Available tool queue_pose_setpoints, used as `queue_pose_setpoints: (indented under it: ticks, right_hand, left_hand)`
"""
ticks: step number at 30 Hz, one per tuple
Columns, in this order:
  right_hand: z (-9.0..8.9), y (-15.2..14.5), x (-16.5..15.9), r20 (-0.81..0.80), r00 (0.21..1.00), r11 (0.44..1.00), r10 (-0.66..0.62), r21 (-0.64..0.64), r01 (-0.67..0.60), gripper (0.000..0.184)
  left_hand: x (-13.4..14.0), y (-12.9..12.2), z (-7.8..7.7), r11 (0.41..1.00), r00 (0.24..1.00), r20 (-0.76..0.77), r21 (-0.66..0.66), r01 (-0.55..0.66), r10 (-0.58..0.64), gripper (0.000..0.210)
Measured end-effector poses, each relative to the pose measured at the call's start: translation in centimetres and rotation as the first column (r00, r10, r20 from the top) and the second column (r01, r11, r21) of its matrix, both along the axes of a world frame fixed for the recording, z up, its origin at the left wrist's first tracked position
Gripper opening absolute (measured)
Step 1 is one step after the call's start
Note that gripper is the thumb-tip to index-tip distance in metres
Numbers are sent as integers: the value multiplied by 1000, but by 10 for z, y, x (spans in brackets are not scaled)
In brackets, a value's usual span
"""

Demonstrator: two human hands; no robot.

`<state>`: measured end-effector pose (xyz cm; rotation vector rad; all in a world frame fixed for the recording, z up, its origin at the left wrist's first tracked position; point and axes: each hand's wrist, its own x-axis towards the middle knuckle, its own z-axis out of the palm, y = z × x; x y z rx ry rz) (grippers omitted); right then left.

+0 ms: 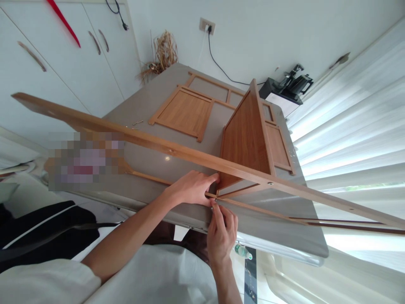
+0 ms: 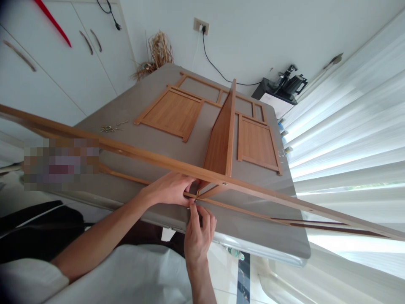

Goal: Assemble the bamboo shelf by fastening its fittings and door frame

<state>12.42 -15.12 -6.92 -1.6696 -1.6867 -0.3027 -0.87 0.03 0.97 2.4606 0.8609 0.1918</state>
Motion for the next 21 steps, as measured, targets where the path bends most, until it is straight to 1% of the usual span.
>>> queue_pose_setpoints:
  ticks: [4, 7, 10, 13, 18, 21]
  right_hand:
    - [-1, -1, -1, -19, 1000, 1000, 2, 3, -2, 40]
    - [-2, -3, -1, -29, 1000, 1000, 7, -22, -8, 40]
    - [-2, -3, -1, -38, 999, 1000, 13, -28, -14, 40]
    - [-1, -2, -1, -64, 998, 1000, 15, -17, -16, 38]
    - [6, 1, -3, -145, 989, 1000, -7, -5, 6, 31]
    - [9, 1, -6, -201, 979, 999, -34, -5, 33, 26]
  left_hand:
    - [0, 0, 4, 999, 999, -25, -30, -27, 26, 38]
    - [0, -1, 6, 998, 999, -4, -45, -46, 46, 36]
    - [0, -2, 6, 996, 998, -6, -71, -62, 62, 32]
    - [-1, -3, -1, 994, 997, -43, -89, -65, 61, 30]
    - [1, -2, -15, 993, 995, -79, -92, -70, 63, 34]
    - [2, -2, -18, 994, 996, -70, -84, -68, 63, 36]
